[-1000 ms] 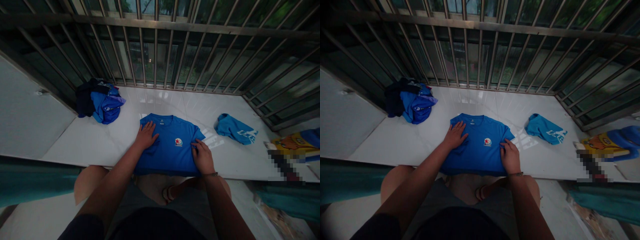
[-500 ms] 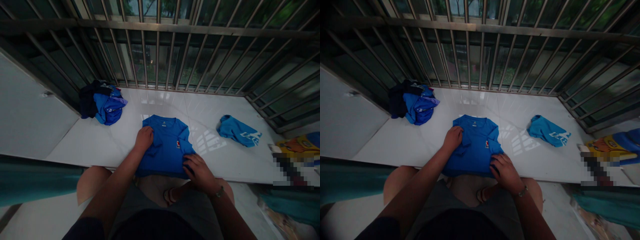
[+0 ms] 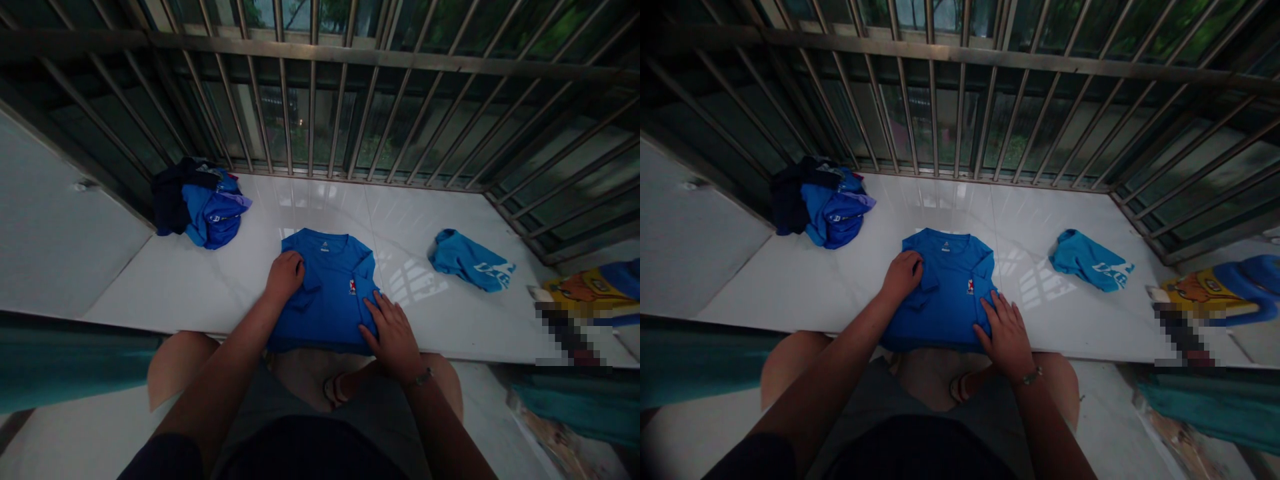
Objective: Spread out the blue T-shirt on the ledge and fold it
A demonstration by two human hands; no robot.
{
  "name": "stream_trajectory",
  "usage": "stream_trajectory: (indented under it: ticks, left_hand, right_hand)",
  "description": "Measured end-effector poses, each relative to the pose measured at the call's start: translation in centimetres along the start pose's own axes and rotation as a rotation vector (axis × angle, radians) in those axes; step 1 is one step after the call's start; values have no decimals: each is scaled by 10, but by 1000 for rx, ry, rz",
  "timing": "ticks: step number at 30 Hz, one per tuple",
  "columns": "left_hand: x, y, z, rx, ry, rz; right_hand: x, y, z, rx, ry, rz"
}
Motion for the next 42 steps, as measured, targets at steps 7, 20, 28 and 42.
stream_trajectory:
  ticks: [7,20,28,42]
  left_hand:
    - [0,0,-1,3,-1,4]
    - [1,2,-1,-20,-8,-1]
    - [0,0,-6,7,-63,-21]
    - [-4,-4,-2,4,-84,-73]
  right_hand:
    - [-2,-1,0,7,52,28]
    - [-10,74,34,252,150,-9]
    - [-32,80,4,392,360,28]
    - [-19,103,-6,-78,313,-1]
Point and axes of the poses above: each hand's wrist, its own y-axis towards the middle knuckle, its own x-axis out of the palm, z = x × y, the point moved 4 cm from there along y, towards the middle knuckle
